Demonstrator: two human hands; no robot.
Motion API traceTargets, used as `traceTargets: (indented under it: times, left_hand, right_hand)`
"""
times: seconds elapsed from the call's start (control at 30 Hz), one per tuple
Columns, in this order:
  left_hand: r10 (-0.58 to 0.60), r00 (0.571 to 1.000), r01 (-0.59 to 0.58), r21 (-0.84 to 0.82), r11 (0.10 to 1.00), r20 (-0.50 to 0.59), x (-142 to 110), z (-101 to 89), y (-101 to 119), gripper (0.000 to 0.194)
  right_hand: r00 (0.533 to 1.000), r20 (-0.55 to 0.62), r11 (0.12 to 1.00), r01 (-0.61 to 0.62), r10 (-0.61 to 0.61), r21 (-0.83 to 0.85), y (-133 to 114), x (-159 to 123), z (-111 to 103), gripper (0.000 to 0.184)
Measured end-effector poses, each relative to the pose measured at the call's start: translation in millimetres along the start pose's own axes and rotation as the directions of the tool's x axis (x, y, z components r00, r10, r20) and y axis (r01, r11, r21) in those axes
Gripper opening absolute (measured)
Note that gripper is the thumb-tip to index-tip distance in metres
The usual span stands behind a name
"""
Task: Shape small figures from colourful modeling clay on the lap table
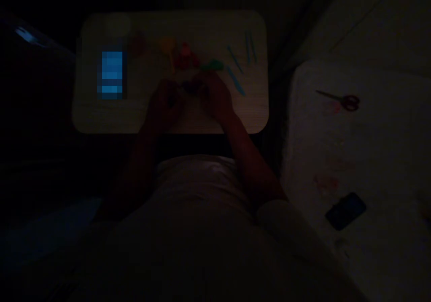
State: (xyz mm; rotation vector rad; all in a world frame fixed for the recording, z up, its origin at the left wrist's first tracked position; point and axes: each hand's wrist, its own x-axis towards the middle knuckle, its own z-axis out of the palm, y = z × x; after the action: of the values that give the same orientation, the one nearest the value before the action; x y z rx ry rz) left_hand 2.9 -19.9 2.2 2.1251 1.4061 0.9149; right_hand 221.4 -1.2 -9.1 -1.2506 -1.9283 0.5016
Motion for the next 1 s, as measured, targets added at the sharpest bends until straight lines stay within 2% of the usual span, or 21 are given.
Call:
traceTargets:
  times: [0.2,0.33,0.53,0.67,0.77,0.9,1.0]
  left_hand:
    - [-0.001,1.000,0.002,-0.007,1.000,0.015,1,1.3,-3,0.045]
    - [0.047,0.996,-0.052,0.063,0.997,0.071,2,-2.9,5,0.027]
    - [0.073,0.995,-0.079,0.087,0.993,0.071,1,-5.1,10,0.020]
    - [0.090,0.996,-0.089,0.027,0.996,-0.008,1,-2.1,4,0.016]
    - [0.079,0.995,-0.082,-0.045,0.996,-0.052,3,2.1,-4,0.013]
    - [0.126,0.982,-0.143,-0.123,0.982,-0.139,6,8.2,-13,0.028]
    - [0.104,0.985,-0.122,-0.133,0.984,-0.138,6,8.0,-11,0.036]
  right_hand:
    - [0.998,-0.048,0.999,0.046,-0.045,0.014,3,-1,3,0.015]
    - [0.998,-0.036,0.999,0.042,-0.042,0.005,6,-2,5,0.019]
    - [1.000,-0.021,0.999,0.000,-0.001,-0.038,10,-1,8,0.017]
    - [0.999,-0.032,1.000,-0.007,0.006,-0.012,8,-1,8,0.016]
    - [0.999,-0.028,0.999,-0.045,0.045,-0.012,4,-1,7,0.024]
    - [0.998,-0.009,0.998,-0.057,0.057,-0.018,-1,-1,6,0.032]
    - [0.999,-0.028,1.000,-0.021,0.021,0.007,-6,-2,2,0.022]
